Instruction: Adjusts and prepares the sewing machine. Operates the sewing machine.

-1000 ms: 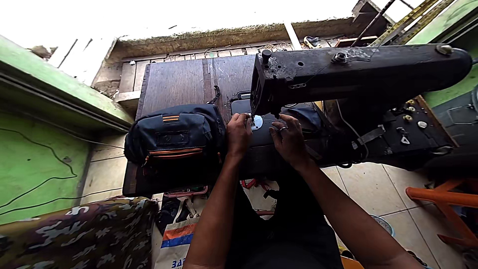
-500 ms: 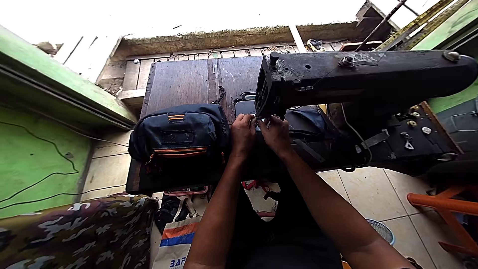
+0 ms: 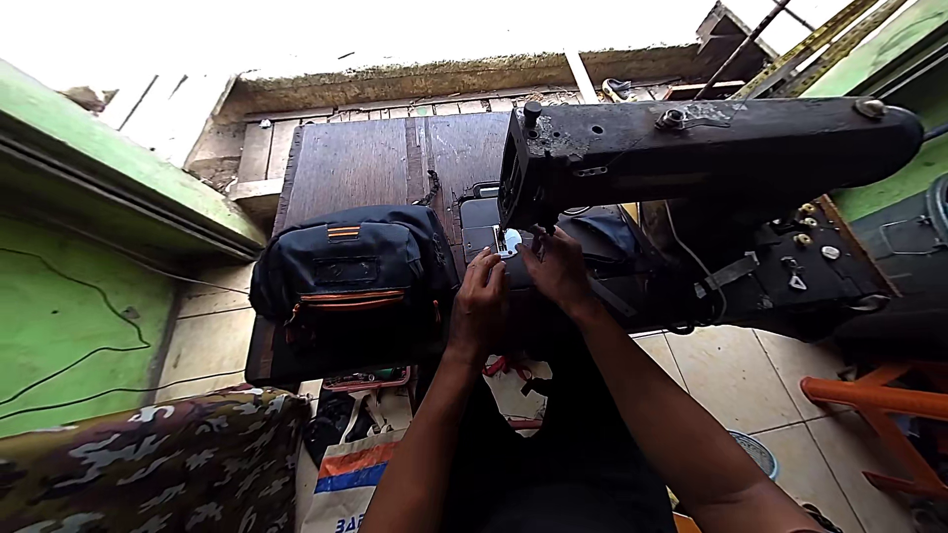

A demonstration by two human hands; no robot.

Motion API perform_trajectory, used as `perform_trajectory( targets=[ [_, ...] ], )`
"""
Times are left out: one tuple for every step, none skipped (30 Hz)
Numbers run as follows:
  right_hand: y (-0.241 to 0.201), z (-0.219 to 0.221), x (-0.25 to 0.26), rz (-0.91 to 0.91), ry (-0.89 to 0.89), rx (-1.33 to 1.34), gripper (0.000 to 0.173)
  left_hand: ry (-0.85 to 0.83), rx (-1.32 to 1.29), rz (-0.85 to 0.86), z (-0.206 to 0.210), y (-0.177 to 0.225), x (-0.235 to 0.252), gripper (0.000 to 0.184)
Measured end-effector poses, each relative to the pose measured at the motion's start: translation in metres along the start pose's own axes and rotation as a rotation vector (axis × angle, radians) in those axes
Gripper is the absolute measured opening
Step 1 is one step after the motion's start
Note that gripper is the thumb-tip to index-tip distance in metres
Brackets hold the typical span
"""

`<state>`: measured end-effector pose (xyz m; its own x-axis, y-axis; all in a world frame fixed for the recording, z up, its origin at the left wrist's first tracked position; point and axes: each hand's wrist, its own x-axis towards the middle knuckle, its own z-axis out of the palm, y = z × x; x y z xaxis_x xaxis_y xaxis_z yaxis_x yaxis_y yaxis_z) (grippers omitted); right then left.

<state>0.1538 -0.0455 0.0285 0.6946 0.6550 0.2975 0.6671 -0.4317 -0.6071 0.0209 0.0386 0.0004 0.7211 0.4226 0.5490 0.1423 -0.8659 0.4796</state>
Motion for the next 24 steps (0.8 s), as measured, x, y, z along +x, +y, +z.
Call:
perform_trajectory(
  targets=[
    [-0.004,0.003,0.004,0.000,0.008,0.026,0.021,0.001,-0.004,0.005,-0.001,0.003,-0.005,0.014],
    [-0.007,0.005,0.008,0.014,0.008,0.045,0.024,-0.003,-0.017,0.013,-0.003,0.007,-0.012,0.014],
    [-0.008,0.007,0.010,0.044,-0.001,0.064,0.027,-0.008,-0.039,0.030,-0.008,0.011,-0.020,0.014],
    [-0.009,0.009,0.013,0.074,-0.012,0.084,0.028,-0.013,-0.079,0.057,-0.014,0.016,-0.029,0.014],
    [-0.008,0.012,0.016,0.089,-0.009,0.107,0.028,-0.025,-0.134,0.093,-0.021,0.021,-0.039,0.014],
    [-0.007,0.014,0.019,0.093,-0.008,0.120,0.027,-0.042,-0.193,0.129,-0.027,0.027,-0.050,0.012],
    [-0.006,0.015,0.021,0.086,-0.016,0.118,0.026,-0.069,-0.247,0.156,-0.033,0.032,-0.064,0.011],
    [-0.006,0.016,0.021,0.069,-0.021,0.103,0.025,-0.106,-0.291,0.172,-0.037,0.037,-0.078,0.010],
    [-0.006,0.015,0.020,0.050,-0.027,0.079,0.023,-0.155,-0.320,0.177,-0.040,0.039,-0.093,0.010],
    [-0.006,0.012,0.018,0.027,-0.029,0.046,0.021,-0.226,-0.339,0.168,-0.040,0.039,-0.108,0.011],
    [-0.005,0.008,0.015,-0.003,-0.021,0.012,0.018,-0.318,-0.346,0.149,-0.039,0.035,-0.122,0.011],
    [-0.002,0.000,0.012,-0.024,-0.036,-0.012,0.015,-0.415,-0.335,0.121,-0.038,0.028,-0.135,0.011],
    [0.001,-0.011,0.006,-0.028,-0.080,-0.020,0.011,-0.501,-0.311,0.080,-0.038,0.019,-0.144,0.011],
    [0.005,-0.023,-0.003,-0.017,-0.133,-0.017,0.009,-0.566,-0.284,0.023,-0.039,0.008,-0.150,0.011],
    [0.011,-0.035,-0.014,0.004,-0.179,-0.024,0.008,-0.597,-0.265,-0.045,-0.040,-0.001,-0.152,0.012],
    [0.016,-0.048,-0.027,0.030,-0.219,-0.062,0.010,-0.603,-0.251,-0.116,-0.043,-0.010,-0.152,0.013],
    [0.021,-0.060,-0.040,0.066,-0.266,-0.121,0.014,-0.604,-0.231,-0.194,-0.047,-0.017,-0.148,0.016],
    [0.024,-0.071,-0.051,0.107,-0.304,-0.184,0.018,-0.603,-0.201,-0.278,-0.051,-0.025,-0.141,0.020],
    [0.026,-0.080,-0.059,0.143,-0.312,-0.237,0.020,-0.576,-0.169,-0.358,-0.055,-0.032,-0.134,0.024],
    [0.028,-0.085,-0.065,0.160,-0.284,-0.281,0.020,-0.522,-0.132,-0.431,-0.057,-0.037,-0.126,0.029],
    [0.029,-0.086,-0.068,0.159,-0.238,-0.315,0.021,-0.497,-0.094,-0.512,-0.059,-0.042,-0.119,0.034],
    [0.030,-0.083,-0.067,0.143,-0.183,-0.334,0.023,-0.543,-0.070,-0.631,-0.063,-0.048,-0.109,0.039],
    [0.030,-0.079,-0.062,0.111,-0.131,-0.337,0.025,-0.616,-0.049,-0.759,-0.065,-0.056,-0.103,0.041],
    [0.031,-0.073,-0.057,0.065,-0.085,-0.329,0.027,-0.713,-0.014,-0.888,-0.065,-0.064,-0.098,0.043]
  ],
)
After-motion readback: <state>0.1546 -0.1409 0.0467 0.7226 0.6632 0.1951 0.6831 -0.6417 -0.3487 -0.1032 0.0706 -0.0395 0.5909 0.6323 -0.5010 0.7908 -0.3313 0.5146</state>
